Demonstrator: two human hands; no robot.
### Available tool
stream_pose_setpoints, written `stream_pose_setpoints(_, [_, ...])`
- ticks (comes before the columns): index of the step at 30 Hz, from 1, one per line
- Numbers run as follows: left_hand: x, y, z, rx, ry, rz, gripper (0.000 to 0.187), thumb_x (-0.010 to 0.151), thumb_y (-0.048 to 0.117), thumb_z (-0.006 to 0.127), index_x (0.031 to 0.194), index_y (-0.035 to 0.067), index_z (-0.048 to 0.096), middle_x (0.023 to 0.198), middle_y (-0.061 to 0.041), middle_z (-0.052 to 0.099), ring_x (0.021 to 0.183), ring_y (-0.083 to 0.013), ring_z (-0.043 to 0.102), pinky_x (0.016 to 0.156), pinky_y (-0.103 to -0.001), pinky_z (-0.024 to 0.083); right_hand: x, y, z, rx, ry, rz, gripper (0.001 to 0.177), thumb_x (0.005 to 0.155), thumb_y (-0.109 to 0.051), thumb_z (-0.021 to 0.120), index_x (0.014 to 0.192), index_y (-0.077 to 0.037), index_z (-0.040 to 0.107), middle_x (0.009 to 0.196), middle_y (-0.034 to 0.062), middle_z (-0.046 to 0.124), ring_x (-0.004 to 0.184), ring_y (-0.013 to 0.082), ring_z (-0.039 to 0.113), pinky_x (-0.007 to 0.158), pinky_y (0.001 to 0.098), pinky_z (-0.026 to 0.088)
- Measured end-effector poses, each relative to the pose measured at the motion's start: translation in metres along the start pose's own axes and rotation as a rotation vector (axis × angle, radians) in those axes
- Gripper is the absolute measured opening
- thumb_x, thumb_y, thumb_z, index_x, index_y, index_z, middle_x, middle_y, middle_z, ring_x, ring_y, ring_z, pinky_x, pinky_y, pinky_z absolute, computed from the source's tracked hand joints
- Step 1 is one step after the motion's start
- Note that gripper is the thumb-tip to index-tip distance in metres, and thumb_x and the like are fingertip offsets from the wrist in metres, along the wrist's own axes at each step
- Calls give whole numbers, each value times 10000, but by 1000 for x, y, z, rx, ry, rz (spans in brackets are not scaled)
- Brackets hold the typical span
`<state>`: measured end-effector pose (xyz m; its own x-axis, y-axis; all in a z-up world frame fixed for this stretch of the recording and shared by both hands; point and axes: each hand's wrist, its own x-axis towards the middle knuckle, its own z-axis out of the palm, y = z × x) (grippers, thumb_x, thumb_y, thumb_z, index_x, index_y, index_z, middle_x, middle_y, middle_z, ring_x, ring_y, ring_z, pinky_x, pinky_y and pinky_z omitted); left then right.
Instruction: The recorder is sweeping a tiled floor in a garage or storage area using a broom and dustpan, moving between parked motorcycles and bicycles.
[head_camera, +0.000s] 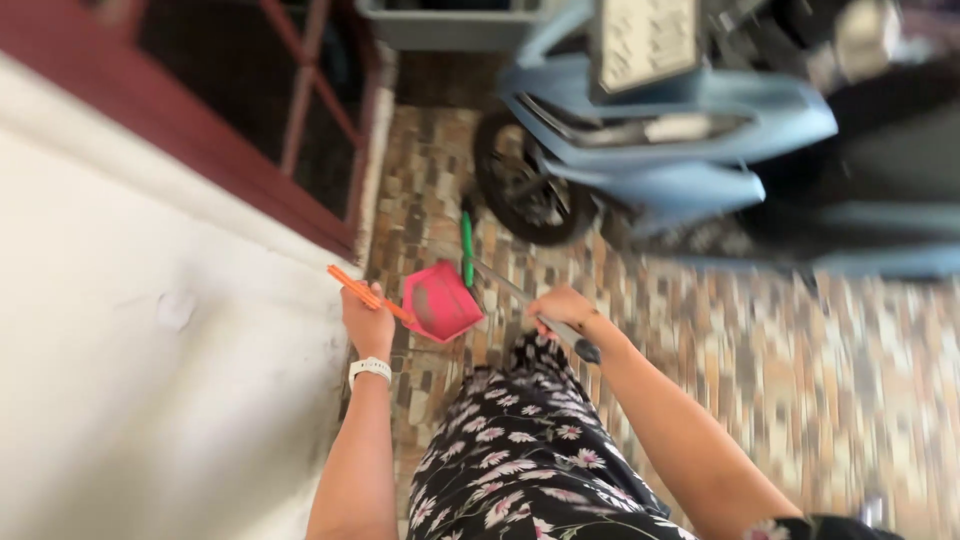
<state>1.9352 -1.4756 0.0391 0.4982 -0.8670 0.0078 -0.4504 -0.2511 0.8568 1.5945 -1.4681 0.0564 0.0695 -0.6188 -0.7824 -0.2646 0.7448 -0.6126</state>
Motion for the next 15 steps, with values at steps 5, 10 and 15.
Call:
stream_pose_setpoints(5, [7, -71, 19, 101, -92, 209, 281, 1025, 176, 619, 1207, -22, 537, 1139, -223, 654, 1075, -411, 643, 941, -481, 500, -11, 30, 31, 331, 56, 263, 156, 873, -2, 665, 811, 132, 612, 705, 230, 679, 494, 253, 685, 419, 365, 557])
stream_pose_setpoints(10, [20, -89, 25, 100, -133, 184, 354, 1042, 178, 574, 1313, -32, 483, 1210, -209, 640, 1151, -388, 619, 1015, -479, 464, -41, 121, -3, 181, 56, 172, 104, 867, -29, 664, 816, 58, 690, 604, 122, 637, 435, 177, 562, 371, 308, 428])
stream_pose_setpoints(15, [-1, -41, 10, -21, -3, -64, 600, 1030, 227, 534, 1567, 59, 324, 1283, -171, 648, 1171, -311, 653, 1036, -408, 495, -114, 226, -76, 403, 195, 288, 219, 989, -142, 601, 929, 65, 637, 571, 58, 523, 406, 142, 465, 348, 300, 349])
